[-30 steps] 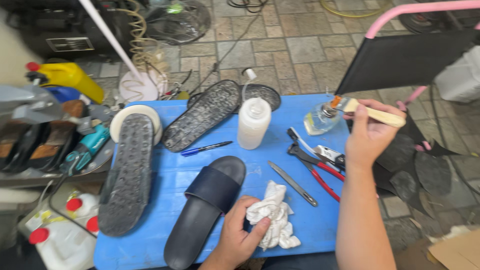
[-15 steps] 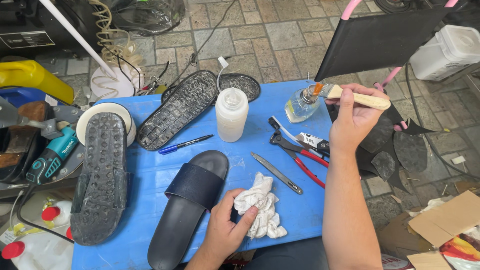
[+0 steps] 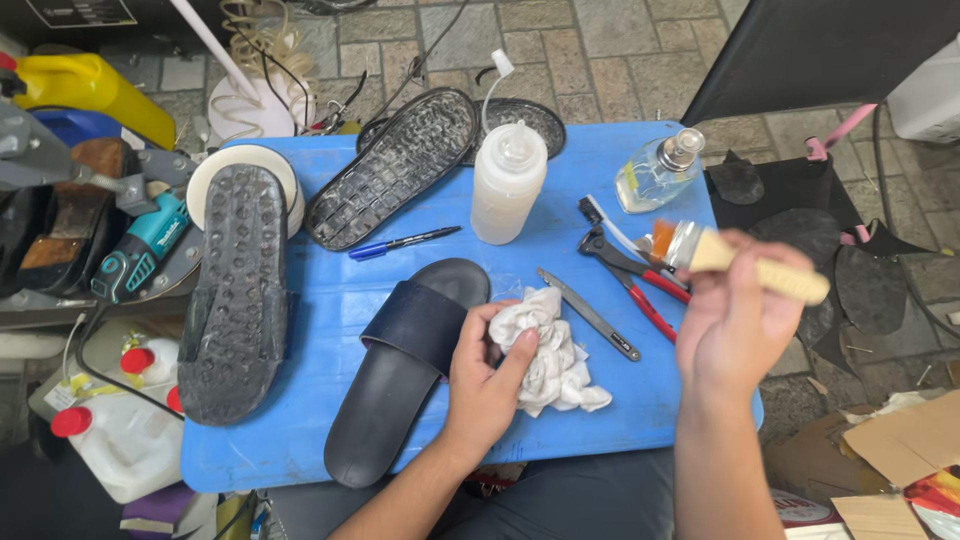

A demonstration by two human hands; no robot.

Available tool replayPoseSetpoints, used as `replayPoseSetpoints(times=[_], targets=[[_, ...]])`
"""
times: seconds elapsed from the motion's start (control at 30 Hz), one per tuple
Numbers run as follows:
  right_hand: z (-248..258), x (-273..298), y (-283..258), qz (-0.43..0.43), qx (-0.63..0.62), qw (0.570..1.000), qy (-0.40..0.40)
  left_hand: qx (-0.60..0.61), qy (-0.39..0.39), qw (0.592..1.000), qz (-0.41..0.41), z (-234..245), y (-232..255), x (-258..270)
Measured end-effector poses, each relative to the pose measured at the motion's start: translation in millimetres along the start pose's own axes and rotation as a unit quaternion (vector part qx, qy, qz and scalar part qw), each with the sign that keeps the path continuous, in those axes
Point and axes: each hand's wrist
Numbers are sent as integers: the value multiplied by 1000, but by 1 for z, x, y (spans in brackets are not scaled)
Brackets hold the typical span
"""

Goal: The person applies a liquid adhesive to the sole and strap of a black slipper using a squeeze bottle and a brush. They spread the adhesive evenly across the textured sole and along the strap edges, then wipe the brush on a cloth between applications.

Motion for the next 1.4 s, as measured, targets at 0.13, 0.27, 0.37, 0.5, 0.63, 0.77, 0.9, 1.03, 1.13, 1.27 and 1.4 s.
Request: replayPoseSetpoints(times=[0.13, 0.27, 0.37, 0.5, 0.63, 0.77, 0.9, 1.03, 1.13, 1.27, 1.4], targets=[[-10, 56, -4, -35, 56, 998, -18, 65, -42, 997, -24, -6, -2, -2], [-18, 86, 0, -35, 144, 988, -47, 153, -74, 985, 11, -8, -1, 5], [-23, 101, 5, -29, 133, 989, -50, 237, -57, 968, 57, -4, 0, 11], [-24, 116, 10, -71, 67, 995, -28, 332, 15, 937, 112, 1, -3, 11], [-28, 127, 13, -83, 44, 995, -45, 243, 38, 954, 173, 2, 0, 14], [-28, 131, 8, -82, 50, 994, -53, 145, -9, 977, 153, -2, 11, 18], [-28, 132, -1, -51, 104, 988, -105, -135, -29, 990, 15, -3, 26, 23], [-18, 127, -13, -56, 127, 981, -137, -314, -79, 937, -133, -4, 38, 25], [-5, 114, -17, -83, 88, 979, -166, -293, -150, 930, -164, 1, 45, 20], [9, 110, -12, -158, -38, 973, -164, -224, -185, 956, -46, 8, 47, 17], [2, 124, 4, -202, -113, 969, -83, -103, -111, 989, -3, 6, 26, 21]])
Point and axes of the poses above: each hand's wrist, its own x-axis away from the middle knuckle, its own z-axis out of the back of the hand, y = z × x, and after that the axes turned 15 degrees about x, right-handed
